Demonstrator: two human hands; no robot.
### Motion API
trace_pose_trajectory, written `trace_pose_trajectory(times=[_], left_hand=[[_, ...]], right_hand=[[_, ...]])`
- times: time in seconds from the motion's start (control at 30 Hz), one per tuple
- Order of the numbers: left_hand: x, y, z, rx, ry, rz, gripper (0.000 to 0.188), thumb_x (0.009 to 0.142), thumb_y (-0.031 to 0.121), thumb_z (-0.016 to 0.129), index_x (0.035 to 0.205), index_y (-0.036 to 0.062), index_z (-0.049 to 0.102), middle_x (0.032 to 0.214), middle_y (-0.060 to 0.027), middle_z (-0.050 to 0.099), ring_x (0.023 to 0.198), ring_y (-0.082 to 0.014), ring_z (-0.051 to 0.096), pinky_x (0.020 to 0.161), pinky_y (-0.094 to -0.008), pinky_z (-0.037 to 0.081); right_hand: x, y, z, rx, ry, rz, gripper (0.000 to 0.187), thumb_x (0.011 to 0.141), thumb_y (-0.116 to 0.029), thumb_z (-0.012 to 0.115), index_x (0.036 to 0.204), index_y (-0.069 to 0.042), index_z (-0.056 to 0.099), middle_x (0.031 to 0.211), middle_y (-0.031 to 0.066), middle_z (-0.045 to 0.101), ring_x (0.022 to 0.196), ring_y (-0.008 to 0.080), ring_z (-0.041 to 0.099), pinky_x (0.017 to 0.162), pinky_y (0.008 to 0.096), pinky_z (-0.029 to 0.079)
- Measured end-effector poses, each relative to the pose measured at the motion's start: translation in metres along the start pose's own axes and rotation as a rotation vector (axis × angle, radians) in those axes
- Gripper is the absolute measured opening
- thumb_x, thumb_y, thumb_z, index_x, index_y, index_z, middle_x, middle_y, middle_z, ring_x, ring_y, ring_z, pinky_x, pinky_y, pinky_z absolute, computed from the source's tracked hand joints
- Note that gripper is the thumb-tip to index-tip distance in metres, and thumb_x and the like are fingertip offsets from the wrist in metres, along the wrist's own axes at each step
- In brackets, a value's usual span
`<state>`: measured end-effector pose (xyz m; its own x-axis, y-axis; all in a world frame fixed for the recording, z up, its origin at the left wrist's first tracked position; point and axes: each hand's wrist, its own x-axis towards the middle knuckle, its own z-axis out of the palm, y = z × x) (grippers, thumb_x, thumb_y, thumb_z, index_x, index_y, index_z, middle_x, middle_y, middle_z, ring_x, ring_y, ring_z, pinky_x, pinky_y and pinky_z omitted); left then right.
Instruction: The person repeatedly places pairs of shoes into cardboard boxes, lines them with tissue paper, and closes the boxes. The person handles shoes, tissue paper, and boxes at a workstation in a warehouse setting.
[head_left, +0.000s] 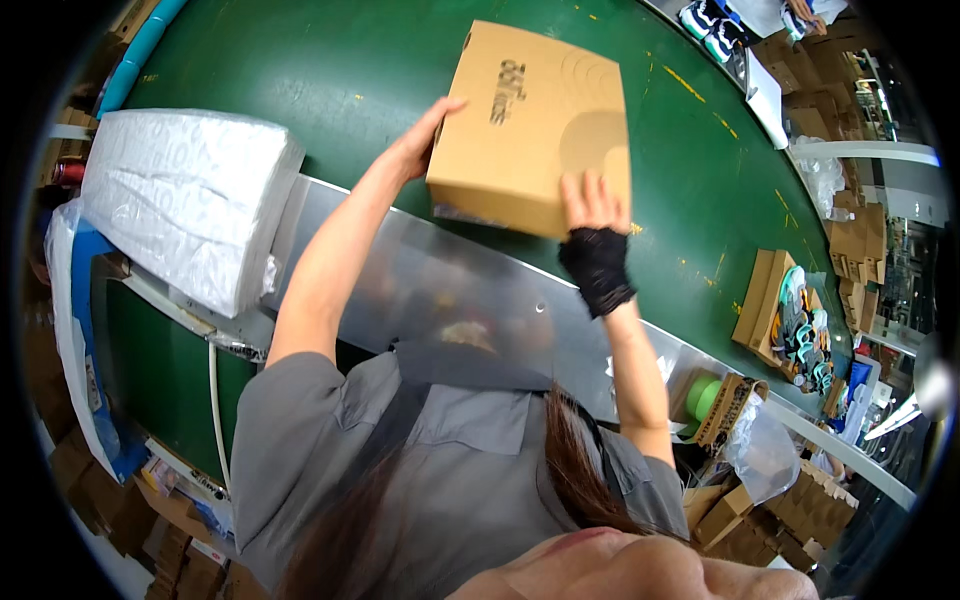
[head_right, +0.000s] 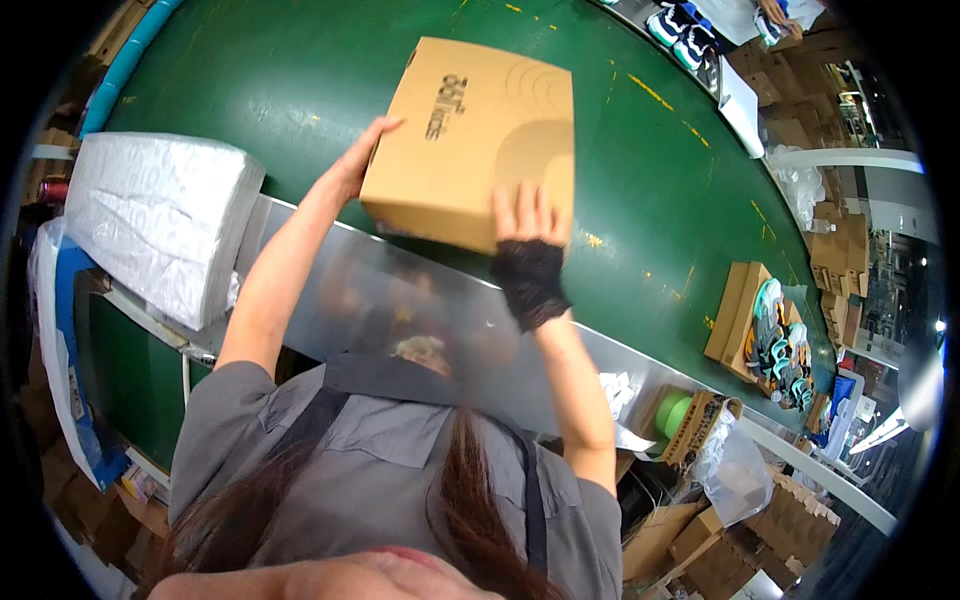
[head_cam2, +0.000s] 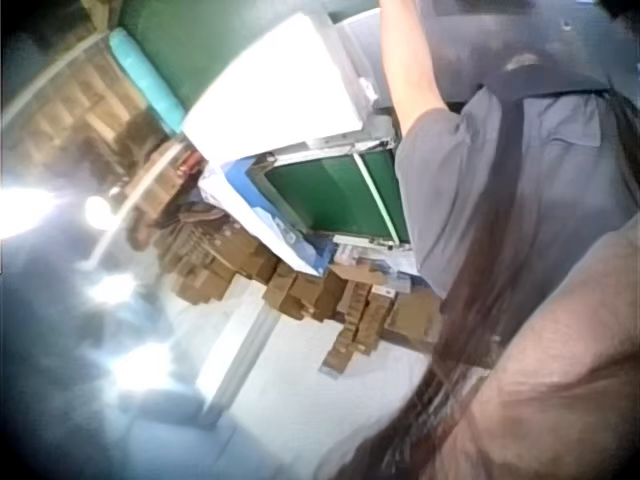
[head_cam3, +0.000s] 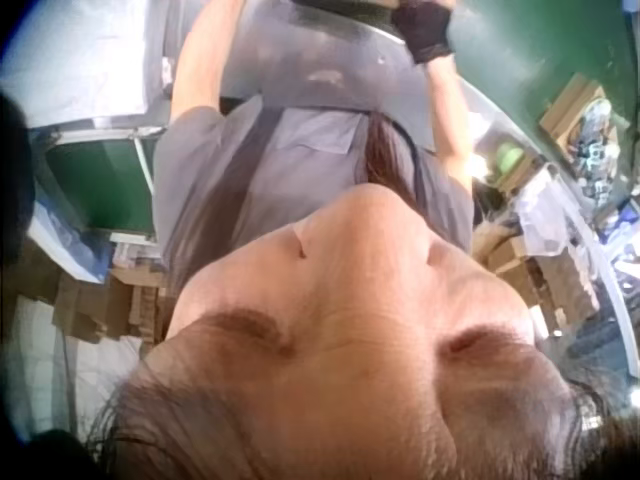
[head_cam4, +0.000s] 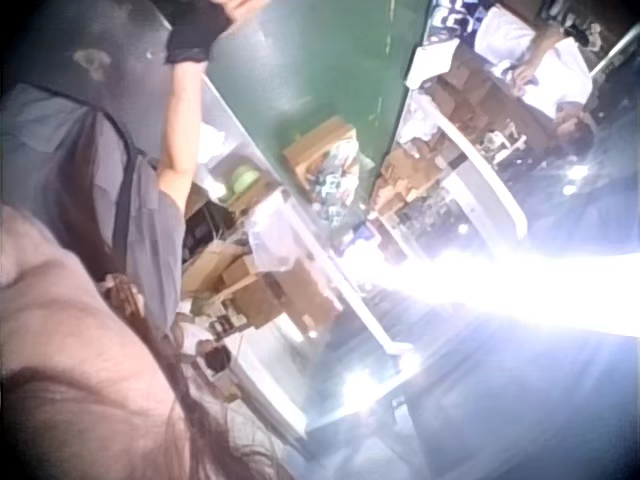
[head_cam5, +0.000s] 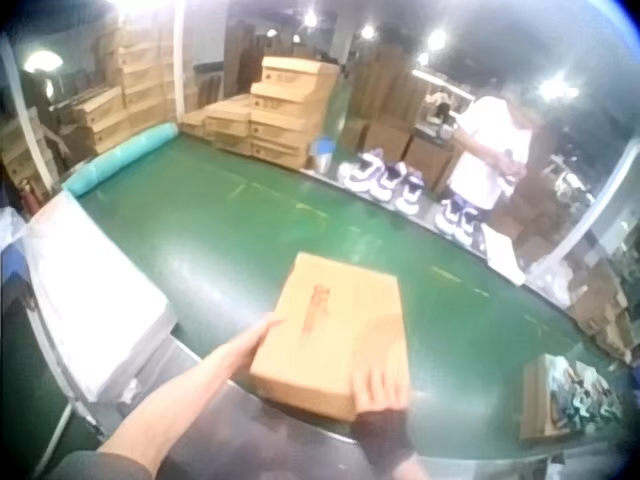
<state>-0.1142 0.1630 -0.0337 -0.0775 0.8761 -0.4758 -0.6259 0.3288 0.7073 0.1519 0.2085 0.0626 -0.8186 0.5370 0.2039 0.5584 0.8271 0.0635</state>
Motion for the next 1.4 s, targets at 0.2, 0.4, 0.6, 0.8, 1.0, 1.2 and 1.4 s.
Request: trace_pose_trajectory(times=[0.2, 0.4, 0.6, 0.8, 1.0, 1.2, 1.4], left_hand=[[-0.088, 0.053, 0.034, -0.147, 0.049, 0.078, 0.069, 0.073, 0.053, 0.052, 0.12, 0.004, 0.045, 0.112, -0.0141, 0.051, 0.099, -0.0225, 0.051, 0.083, -0.0358, 0.041], [-0.227, 0.05, -0.012, -0.2, 0.322, 0.515, 0.056, 0.081, 0.046, 0.046, 0.114, 0.001, 0.047, 0.103, -0.0107, 0.056, 0.09, -0.0165, 0.056, 0.075, -0.0281, 0.046], [-0.377, -0.001, -0.061, -0.17, 0.742, 0.917, 0.054, 0.081, 0.046, 0.043, 0.112, 0.0025, 0.047, 0.1, -0.0102, 0.056, 0.088, -0.0155, 0.056, 0.075, -0.0275, 0.046], [-0.47, -0.052, -0.06, -0.095, 1.065, 0.901, 0.055, 0.076, 0.049, 0.046, 0.107, 0.0042, 0.05, 0.093, -0.0079, 0.056, 0.081, -0.016, 0.055, 0.066, -0.0279, 0.045], [-0.454, -0.077, -0.031, -0.146, 0.933, 0.745, 0.057, 0.075, 0.046, 0.049, 0.111, 0.0019, 0.049, 0.096, -0.0077, 0.055, 0.086, -0.0162, 0.054, 0.072, -0.028, 0.044], [-0.324, -0.101, -0.026, 0.03, 0.595, 0.627, 0.07, 0.077, 0.037, 0.052, 0.13, -0.003, 0.032, 0.12, -0.0123, 0.045, 0.107, -0.0174, 0.045, 0.091, -0.028, 0.035], [-0.281, -0.097, -0.003, 0.4, 0.513, 0.389, 0.07, 0.082, 0.042, 0.05, 0.136, 0.0062, 0.025, 0.129, -0.0105, 0.039, 0.112, -0.0183, 0.041, 0.095, -0.0286, 0.031]], right_hand=[[0.027, -0.001, -0.107, 0.201, 0.443, 0.017, 0.063, 0.061, 0.001, 0.058, 0.122, -0.007, 0.044, 0.122, 0.0171, 0.044, 0.107, 0.0307, 0.045, 0.092, 0.0388, 0.035], [-0.051, -0.014, -0.03, 0.409, 0.295, 0.096, 0.049, 0.075, -0.005, 0.058, 0.121, 0.0, 0.041, 0.126, 0.023, 0.037, 0.113, 0.0388, 0.04, 0.094, 0.0405, 0.036], [-0.176, -0.013, 0.091, 0.466, -0.119, 0.344, 0.058, 0.066, -0.027, 0.067, 0.115, -0.002, 0.047, 0.128, 0.0228, 0.035, 0.108, 0.0357, 0.046, 0.088, 0.0437, 0.039], [-0.172, -0.043, 0.106, 0.174, -0.319, 0.49, 0.055, 0.07, -0.022, 0.065, 0.118, -0.006, 0.044, 0.13, 0.0187, 0.034, 0.118, 0.0318, 0.038, 0.094, 0.0487, 0.029], [-0.053, -0.143, -0.036, 0.889, 0.358, -0.412, 0.07, 0.061, -0.014, 0.072, 0.123, -0.005, 0.04, 0.133, 0.0238, 0.029, 0.121, 0.0387, 0.034, 0.095, 0.0519, 0.03], [-0.071, -0.166, -0.042, 0.258, 0.087, -0.671, 0.059, 0.066, -0.023, 0.062, 0.121, -0.013, 0.045, 0.128, 0.0203, 0.038, 0.118, 0.0382, 0.037, 0.087, 0.0576, 0.027], [-0.125, -0.101, 0.005, 0.458, 0.05, -0.458, 0.085, 0.049, -0.021, 0.072, 0.122, 0.002, 0.036, 0.129, 0.0262, 0.033, 0.122, 0.038, 0.032, 0.093, 0.0591, 0.021]])
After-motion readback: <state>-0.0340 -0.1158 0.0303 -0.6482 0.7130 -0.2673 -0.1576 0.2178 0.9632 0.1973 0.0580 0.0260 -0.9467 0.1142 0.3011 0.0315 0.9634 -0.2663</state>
